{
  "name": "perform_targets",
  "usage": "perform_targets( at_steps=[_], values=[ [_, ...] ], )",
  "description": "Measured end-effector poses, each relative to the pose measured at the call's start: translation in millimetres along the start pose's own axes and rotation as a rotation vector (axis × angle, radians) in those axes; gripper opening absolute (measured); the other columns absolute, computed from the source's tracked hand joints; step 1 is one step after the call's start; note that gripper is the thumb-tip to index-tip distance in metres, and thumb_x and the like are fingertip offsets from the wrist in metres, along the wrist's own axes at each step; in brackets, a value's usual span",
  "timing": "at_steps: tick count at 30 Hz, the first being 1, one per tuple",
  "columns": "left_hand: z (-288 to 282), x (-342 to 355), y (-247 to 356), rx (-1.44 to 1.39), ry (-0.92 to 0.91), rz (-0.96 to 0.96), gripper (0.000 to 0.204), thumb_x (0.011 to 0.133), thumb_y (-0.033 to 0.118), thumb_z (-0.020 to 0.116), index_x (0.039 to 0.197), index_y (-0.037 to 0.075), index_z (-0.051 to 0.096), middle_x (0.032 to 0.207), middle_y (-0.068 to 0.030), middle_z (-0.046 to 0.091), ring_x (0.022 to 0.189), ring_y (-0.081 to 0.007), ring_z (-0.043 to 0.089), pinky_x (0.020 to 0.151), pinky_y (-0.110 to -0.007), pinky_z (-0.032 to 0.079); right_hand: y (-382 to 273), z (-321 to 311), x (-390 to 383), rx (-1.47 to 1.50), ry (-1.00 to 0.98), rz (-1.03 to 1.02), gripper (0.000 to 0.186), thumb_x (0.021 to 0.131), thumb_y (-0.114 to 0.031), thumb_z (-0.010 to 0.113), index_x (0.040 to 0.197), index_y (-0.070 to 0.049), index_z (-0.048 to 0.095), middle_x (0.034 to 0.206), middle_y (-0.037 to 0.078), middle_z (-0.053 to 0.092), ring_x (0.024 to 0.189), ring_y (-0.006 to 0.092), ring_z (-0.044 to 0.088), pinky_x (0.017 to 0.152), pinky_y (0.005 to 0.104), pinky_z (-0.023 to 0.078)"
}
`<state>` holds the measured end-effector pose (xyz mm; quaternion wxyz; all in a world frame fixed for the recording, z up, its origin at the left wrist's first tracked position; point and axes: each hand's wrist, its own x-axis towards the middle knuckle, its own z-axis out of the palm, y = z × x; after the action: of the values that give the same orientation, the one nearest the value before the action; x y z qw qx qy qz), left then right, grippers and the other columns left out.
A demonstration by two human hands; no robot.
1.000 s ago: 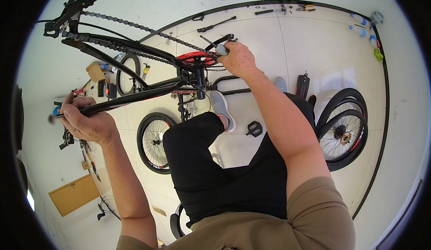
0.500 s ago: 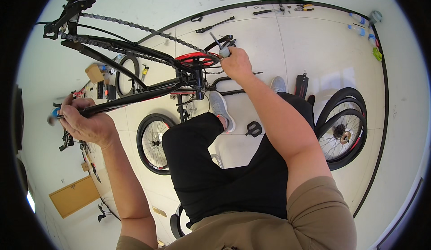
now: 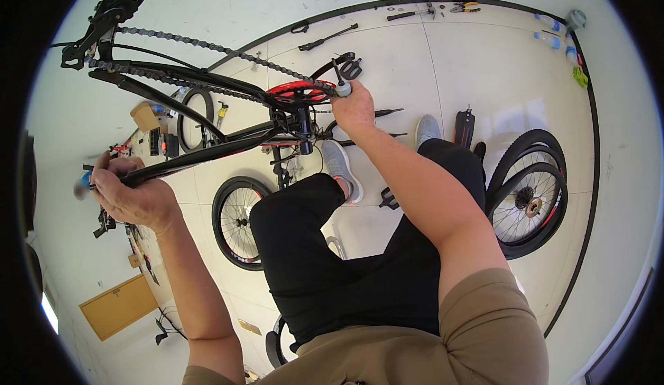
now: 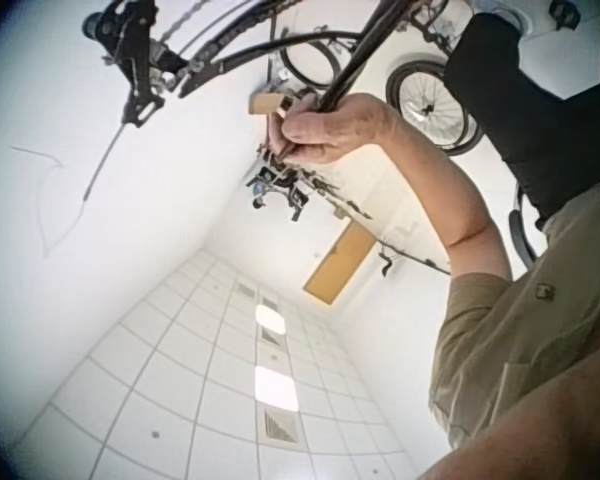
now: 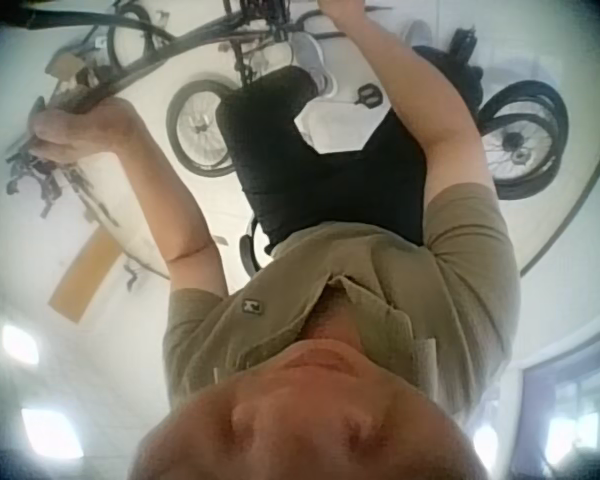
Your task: The person uses a screwdriver to tighten bolts on the crankset and chainring of a bicycle frame held upside down. The person rotates the crank arm to check alignment and continues adjusting the chainring bolts.
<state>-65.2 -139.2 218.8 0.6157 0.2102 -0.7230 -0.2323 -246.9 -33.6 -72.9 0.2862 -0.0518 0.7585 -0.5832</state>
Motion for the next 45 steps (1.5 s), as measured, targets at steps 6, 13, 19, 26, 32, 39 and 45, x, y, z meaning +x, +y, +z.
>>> perform_targets(
  at_steps=[6,13,19,26,32,39,45],
  values=[
    [2,1,1,0.000,0.000,0.018,0.041,0.096,0.035,0.054,0.105,-0.005,0.054,0.062,-0.0015,0.046,0.061,-0.0108,0.041,0.059,-0.024,0.036,9,3,1,-0.148,0.032,-0.067,0.031,0.080,-0.019,0.071,0.108,-0.008,0.065,0.103,0.019,0.069,0.101,0.0378,0.064,0.086,0.0449,0.050],
    [0,0,2,0.019,-0.006,-0.008,0.046,0.096,0.037,0.053,0.107,-0.008,0.052,0.065,-0.0027,0.046,0.061,-0.0127,0.043,0.060,-0.025,0.039,6,3,0,-0.197,0.059,-0.031,0.028,0.081,-0.022,0.071,0.106,-0.009,0.068,0.099,0.019,0.070,0.097,0.0390,0.065,0.083,0.0465,0.051],
    [-1,0,4,0.033,-0.026,0.027,0.041,0.098,0.034,0.050,0.105,-0.006,0.055,0.067,-0.0039,0.049,0.062,-0.0119,0.044,0.065,-0.026,0.038,11,7,4,-0.139,0.010,-0.005,0.024,0.083,-0.023,0.069,0.101,-0.008,0.069,0.097,0.022,0.069,0.096,0.0400,0.065,0.082,0.0464,0.051],
    [-22,-6,-2,0.088,-0.150,0.101,0.052,0.101,0.038,0.040,0.129,-0.007,0.040,0.107,-0.0188,0.060,0.090,-0.0205,0.054,0.084,-0.036,0.043,31,16,12,-0.039,-0.023,-0.081,0.023,0.084,-0.018,0.065,0.101,-0.003,0.067,0.096,0.023,0.069,0.096,0.0399,0.065,0.082,0.0446,0.051],
    [-38,-49,13,0.427,-0.077,0.171,0.057,0.099,0.025,0.047,0.142,-0.002,0.023,0.134,-0.0204,0.048,0.122,-0.0269,0.049,0.100,-0.042,0.038,20,10,5,0.066,-0.045,-0.027,0.022,0.084,-0.016,0.065,0.102,-0.002,0.067,0.091,0.022,0.069,0.089,0.0370,0.066,0.079,0.0425,0.050],
    [-46,-132,4,0.236,-0.315,-0.182,0.047,0.089,0.005,0.063,0.131,-0.005,0.044,0.127,-0.0162,0.054,0.119,-0.0237,0.051,0.101,-0.036,0.037,20,7,4,0.046,-0.034,-0.012,0.022,0.085,-0.016,0.065,0.102,-0.003,0.067,0.090,0.020,0.070,0.087,0.0359,0.066,0.078,0.0413,0.050],
    [-21,-148,-42,-0.026,-0.364,-0.673,0.027,0.096,0.004,0.058,0.122,-0.004,0.056,0.114,-0.0119,0.064,0.107,-0.0159,0.060,0.096,-0.030,0.047,22,11,0,0.042,0.024,-0.047,0.019,0.085,-0.016,0.065,0.099,-0.004,0.068,0.086,0.019,0.069,0.083,0.0331,0.066,0.076,0.0407,0.050]
  ],
)
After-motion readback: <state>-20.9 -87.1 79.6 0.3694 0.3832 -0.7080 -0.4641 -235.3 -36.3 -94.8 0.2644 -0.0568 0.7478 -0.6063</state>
